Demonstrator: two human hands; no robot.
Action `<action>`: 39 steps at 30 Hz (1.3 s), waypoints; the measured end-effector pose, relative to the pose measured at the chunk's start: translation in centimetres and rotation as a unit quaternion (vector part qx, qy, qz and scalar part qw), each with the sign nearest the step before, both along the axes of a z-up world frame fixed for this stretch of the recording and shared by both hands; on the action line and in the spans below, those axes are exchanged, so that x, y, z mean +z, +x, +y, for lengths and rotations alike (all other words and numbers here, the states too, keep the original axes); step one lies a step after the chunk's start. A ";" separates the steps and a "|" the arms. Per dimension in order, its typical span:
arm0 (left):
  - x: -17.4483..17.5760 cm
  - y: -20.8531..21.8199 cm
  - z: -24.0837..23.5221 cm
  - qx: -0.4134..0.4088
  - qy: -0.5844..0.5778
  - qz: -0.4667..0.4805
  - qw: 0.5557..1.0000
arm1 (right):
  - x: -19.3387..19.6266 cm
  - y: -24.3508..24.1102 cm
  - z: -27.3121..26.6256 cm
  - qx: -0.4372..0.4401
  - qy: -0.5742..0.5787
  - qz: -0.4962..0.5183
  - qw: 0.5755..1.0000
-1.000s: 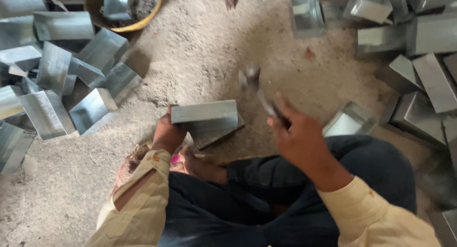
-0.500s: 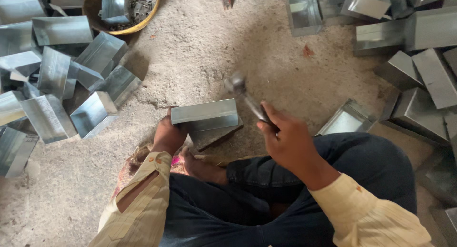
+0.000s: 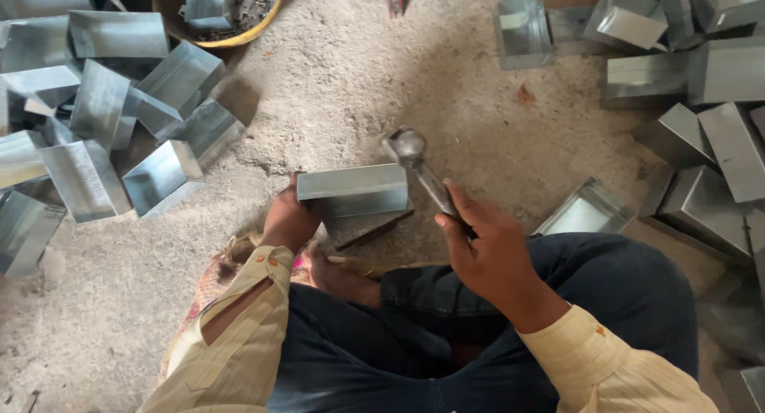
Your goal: The person assembles metal boxes by bending edges and using a hammer to secure seams on a workspace.
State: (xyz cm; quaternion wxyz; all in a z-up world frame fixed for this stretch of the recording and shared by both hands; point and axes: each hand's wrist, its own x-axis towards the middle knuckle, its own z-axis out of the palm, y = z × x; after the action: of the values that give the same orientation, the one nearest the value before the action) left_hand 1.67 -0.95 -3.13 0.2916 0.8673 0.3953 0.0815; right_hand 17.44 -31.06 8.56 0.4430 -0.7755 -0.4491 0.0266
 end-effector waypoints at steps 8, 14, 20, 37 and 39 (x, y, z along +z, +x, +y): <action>-2.1 -0.2 1.1 0.006 0.014 0.048 0.999 | -1.7 1.3 0.3 -0.082 -0.162 0.140 0.973; -6.6 -1.3 4.2 -0.150 0.096 0.166 0.970 | -0.9 2.0 0.2 -0.035 0.028 0.033 0.998; -7.1 -2.1 5.1 -0.105 -0.089 0.185 0.973 | 2.1 1.4 -0.3 -0.080 0.009 -0.006 0.997; -7.5 -2.2 4.5 -0.195 0.124 0.195 0.953 | -1.2 3.3 3.6 -0.044 0.053 0.076 0.995; -7.8 -2.2 4.5 -0.185 0.132 0.139 0.964 | 0.3 3.1 3.0 -0.056 0.062 0.070 0.994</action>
State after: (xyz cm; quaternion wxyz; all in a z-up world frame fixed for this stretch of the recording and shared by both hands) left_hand -0.55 3.51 -10.88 0.1268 0.9589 0.2500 -0.0437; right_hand 20.57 -28.06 8.85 0.5216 -0.7666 -0.3734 0.0278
